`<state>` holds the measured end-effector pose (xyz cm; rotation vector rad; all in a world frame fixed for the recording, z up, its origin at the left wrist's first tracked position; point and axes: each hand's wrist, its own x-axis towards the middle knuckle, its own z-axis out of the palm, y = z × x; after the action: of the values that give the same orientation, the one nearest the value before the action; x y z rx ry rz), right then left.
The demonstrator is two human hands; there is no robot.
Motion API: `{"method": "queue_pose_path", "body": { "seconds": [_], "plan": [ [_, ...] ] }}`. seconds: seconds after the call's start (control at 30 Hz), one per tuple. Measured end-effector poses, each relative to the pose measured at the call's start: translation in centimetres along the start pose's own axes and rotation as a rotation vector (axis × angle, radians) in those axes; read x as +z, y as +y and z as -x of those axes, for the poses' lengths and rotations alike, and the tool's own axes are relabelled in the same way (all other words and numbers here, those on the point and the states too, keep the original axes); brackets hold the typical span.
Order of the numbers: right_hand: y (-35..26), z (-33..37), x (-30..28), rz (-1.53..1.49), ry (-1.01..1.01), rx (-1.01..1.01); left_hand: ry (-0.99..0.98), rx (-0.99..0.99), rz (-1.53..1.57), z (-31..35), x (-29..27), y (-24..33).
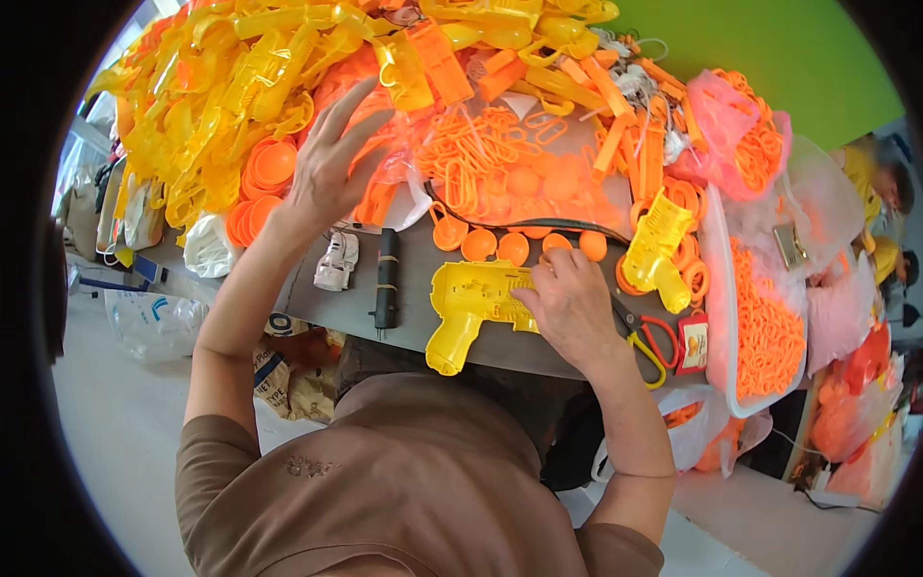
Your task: Assembling internal mechanisms and outer plastic shells of toy guns on a workbench.
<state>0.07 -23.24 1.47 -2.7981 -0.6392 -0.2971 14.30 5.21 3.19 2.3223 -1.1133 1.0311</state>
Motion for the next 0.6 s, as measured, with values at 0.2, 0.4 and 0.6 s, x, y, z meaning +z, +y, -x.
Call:
{"method": "queue_pose_path", "body": {
  "seconds": [0.2, 0.4, 0.6],
  "plan": [
    [0.1, -5.6, -2.7, -0.208, 0.127, 0.036, -0.068, -0.133, 0.279, 2.7, -4.7, 6.0],
    [0.8, -20.9, -0.2, -0.173, 0.45, 0.047, -0.068, -0.193, 0.421, 3.5, -5.1, 8.5],
    [-1.4, -28.0, -1.5, -0.026, 0.744, 0.04, -0.033, -0.297, 0.372, 3.6, -5.9, 6.6]
  ]
}}
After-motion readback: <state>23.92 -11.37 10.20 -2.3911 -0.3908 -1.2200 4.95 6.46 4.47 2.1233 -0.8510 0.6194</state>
